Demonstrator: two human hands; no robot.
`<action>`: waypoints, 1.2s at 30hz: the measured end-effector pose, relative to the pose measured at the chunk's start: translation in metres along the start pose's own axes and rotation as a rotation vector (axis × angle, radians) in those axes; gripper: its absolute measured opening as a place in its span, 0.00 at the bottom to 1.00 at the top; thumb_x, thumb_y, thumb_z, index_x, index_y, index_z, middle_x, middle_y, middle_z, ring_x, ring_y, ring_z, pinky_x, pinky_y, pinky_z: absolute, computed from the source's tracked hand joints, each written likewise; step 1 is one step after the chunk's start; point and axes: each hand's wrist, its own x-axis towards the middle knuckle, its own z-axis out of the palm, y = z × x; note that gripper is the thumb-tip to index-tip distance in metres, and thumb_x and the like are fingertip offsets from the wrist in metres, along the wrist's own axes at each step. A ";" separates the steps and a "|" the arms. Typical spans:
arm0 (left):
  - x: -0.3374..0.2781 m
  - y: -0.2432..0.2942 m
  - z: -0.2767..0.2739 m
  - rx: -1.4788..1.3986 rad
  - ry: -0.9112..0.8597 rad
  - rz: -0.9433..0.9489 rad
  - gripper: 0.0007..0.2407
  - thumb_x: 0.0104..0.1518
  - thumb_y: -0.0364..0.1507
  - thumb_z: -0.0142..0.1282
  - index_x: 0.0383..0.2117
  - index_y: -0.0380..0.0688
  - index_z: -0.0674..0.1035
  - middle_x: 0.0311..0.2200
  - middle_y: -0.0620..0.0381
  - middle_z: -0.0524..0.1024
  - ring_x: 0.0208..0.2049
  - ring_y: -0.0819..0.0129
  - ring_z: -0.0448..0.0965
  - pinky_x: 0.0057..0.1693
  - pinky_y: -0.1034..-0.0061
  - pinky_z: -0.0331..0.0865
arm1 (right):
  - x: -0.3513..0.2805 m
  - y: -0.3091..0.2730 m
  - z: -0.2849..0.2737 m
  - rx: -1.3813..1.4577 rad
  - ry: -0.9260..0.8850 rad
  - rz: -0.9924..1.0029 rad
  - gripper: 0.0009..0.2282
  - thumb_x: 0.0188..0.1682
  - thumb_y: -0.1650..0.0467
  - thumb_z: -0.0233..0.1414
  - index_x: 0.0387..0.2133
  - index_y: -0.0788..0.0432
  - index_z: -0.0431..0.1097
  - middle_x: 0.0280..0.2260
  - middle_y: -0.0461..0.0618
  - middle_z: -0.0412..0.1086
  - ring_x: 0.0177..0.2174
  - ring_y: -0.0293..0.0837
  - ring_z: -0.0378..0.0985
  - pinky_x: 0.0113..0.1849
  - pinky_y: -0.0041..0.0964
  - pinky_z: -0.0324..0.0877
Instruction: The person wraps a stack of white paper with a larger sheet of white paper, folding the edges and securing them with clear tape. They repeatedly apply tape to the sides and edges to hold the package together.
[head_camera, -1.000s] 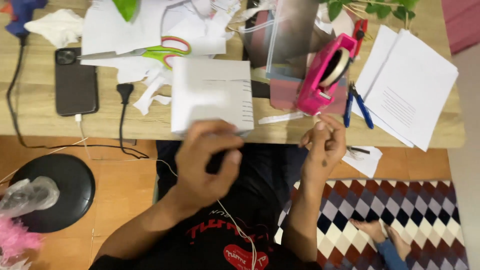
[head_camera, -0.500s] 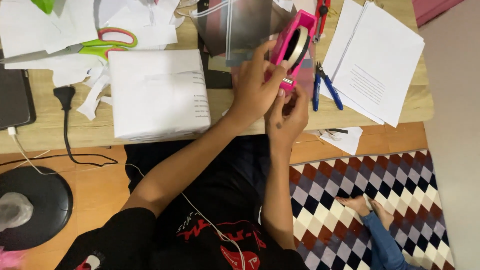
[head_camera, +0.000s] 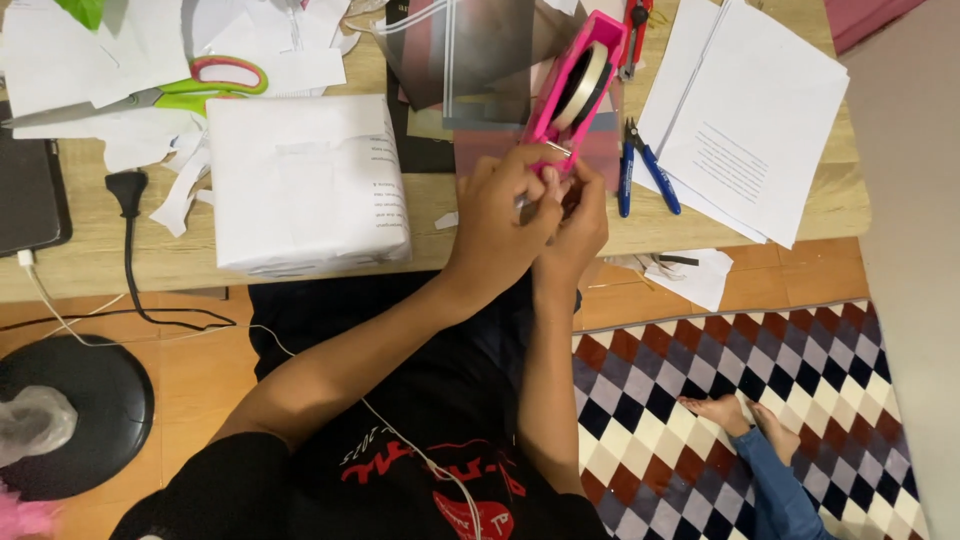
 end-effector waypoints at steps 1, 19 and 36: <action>0.000 -0.002 -0.003 0.001 0.003 0.006 0.13 0.54 0.30 0.59 0.46 0.63 0.78 0.16 0.76 0.71 0.34 0.71 0.73 0.48 0.73 0.62 | 0.000 -0.001 0.000 0.004 0.003 -0.003 0.11 0.54 0.65 0.59 0.47 0.52 0.72 0.31 0.51 0.75 0.33 0.54 0.81 0.36 0.47 0.75; -0.018 0.049 -0.085 -0.137 -0.294 -0.075 0.27 0.54 0.29 0.51 0.64 0.60 0.67 0.24 0.59 0.74 0.32 0.54 0.83 0.45 0.59 0.78 | -0.005 0.030 -0.017 0.436 -0.031 -0.017 0.15 0.59 0.68 0.51 0.58 0.56 0.64 0.31 0.50 0.72 0.28 0.38 0.73 0.33 0.31 0.72; 0.046 0.089 -0.247 0.256 -0.679 0.002 0.17 0.61 0.31 0.48 0.57 0.64 0.72 0.24 0.68 0.76 0.29 0.70 0.73 0.32 0.69 0.62 | 0.035 -0.145 -0.025 0.648 -0.860 -0.119 0.03 0.56 0.72 0.55 0.33 0.57 0.69 0.30 0.43 0.68 0.32 0.35 0.67 0.39 0.27 0.63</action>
